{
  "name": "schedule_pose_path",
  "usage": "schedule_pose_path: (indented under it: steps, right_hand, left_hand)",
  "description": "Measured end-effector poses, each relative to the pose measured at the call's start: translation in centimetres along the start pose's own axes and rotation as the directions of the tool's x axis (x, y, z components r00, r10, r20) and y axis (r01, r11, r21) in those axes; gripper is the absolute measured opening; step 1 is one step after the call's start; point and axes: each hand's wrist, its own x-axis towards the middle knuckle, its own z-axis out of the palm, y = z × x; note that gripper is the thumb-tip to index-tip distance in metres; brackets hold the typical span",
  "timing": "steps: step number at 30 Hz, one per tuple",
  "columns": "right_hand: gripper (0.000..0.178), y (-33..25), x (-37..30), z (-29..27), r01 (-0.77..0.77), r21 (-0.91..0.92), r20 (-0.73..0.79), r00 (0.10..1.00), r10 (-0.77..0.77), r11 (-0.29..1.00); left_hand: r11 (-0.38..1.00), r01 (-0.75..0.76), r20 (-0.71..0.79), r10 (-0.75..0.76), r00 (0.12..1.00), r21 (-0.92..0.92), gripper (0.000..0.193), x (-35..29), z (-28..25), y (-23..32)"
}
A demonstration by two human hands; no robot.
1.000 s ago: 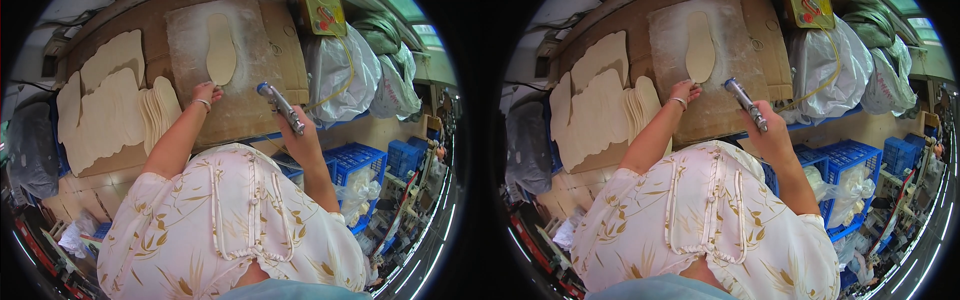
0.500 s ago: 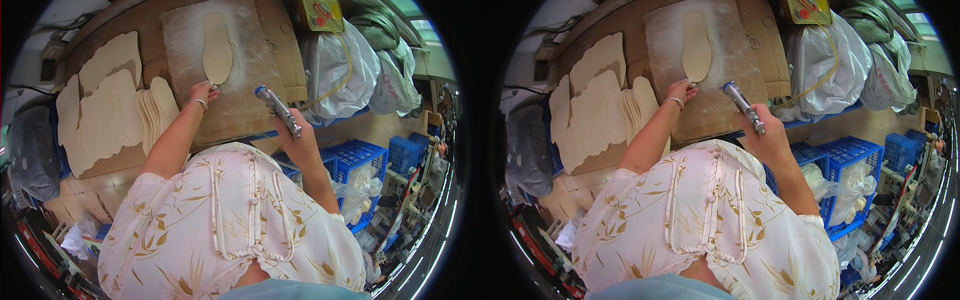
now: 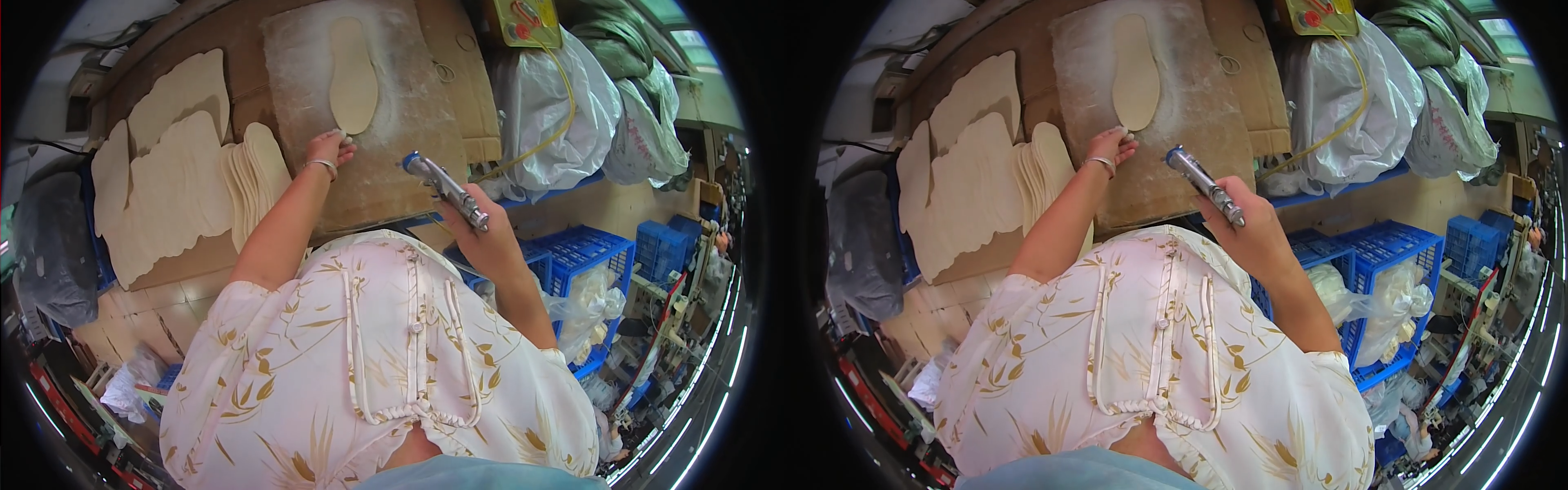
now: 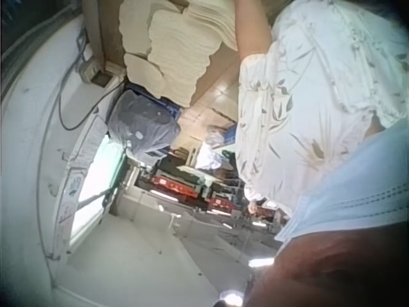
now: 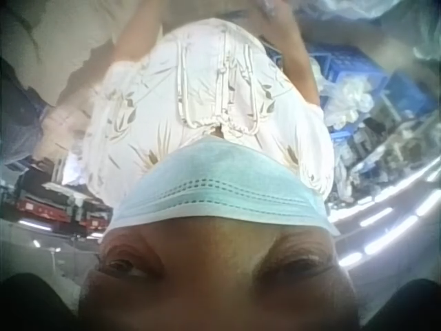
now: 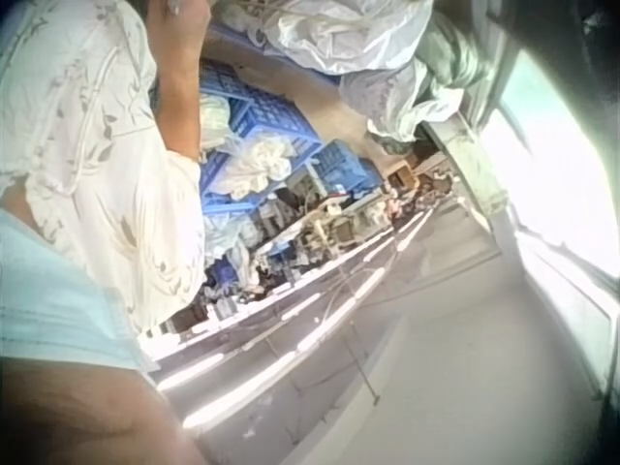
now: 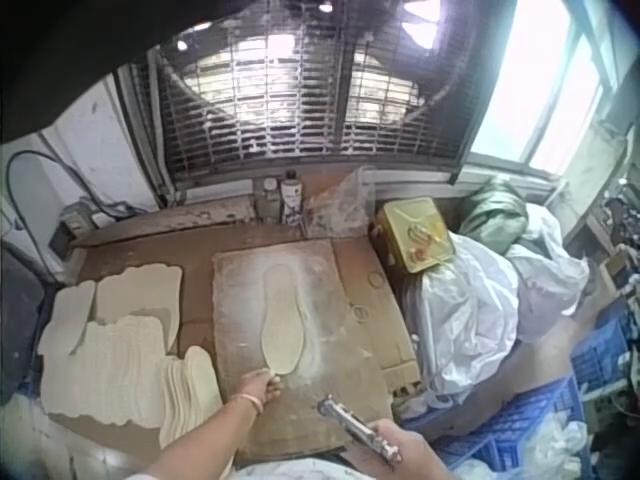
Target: Applying glue to shoe insoles using a spray gun and stacking them on a workstation.
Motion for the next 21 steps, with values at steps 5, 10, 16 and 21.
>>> schedule_pose_path:
  steps: [5,10,16,21]
  right_hand:
    - [0.019,0.1,0.4,-0.1,0.041,-0.009,-0.086,0.995,-0.042,0.999]
    - [0.017,-0.4,0.4,0.3,0.007,0.056,0.022,1.000,-0.008,0.998]
    - [0.017,0.6,1.0,0.0,-0.009,-0.025,-0.065,0.998,0.007,1.000]
    - [0.017,0.7,-0.3,0.1,-0.003,0.055,0.025,1.000,0.002,0.998]
  left_hand:
    - [1.000,0.010,0.004,-0.010,1.000,-0.023,0.023,-0.1,0.1,-0.3]
    - [0.999,0.005,0.013,-0.004,1.000,-0.044,0.028,-0.6,0.0,-0.2]
    - [0.999,0.023,0.020,-0.022,1.000,-0.044,0.030,-1.0,-0.1,-0.1]
    - [0.999,0.024,0.036,-0.023,0.999,-0.035,0.030,-1.0,-0.2,-0.1]
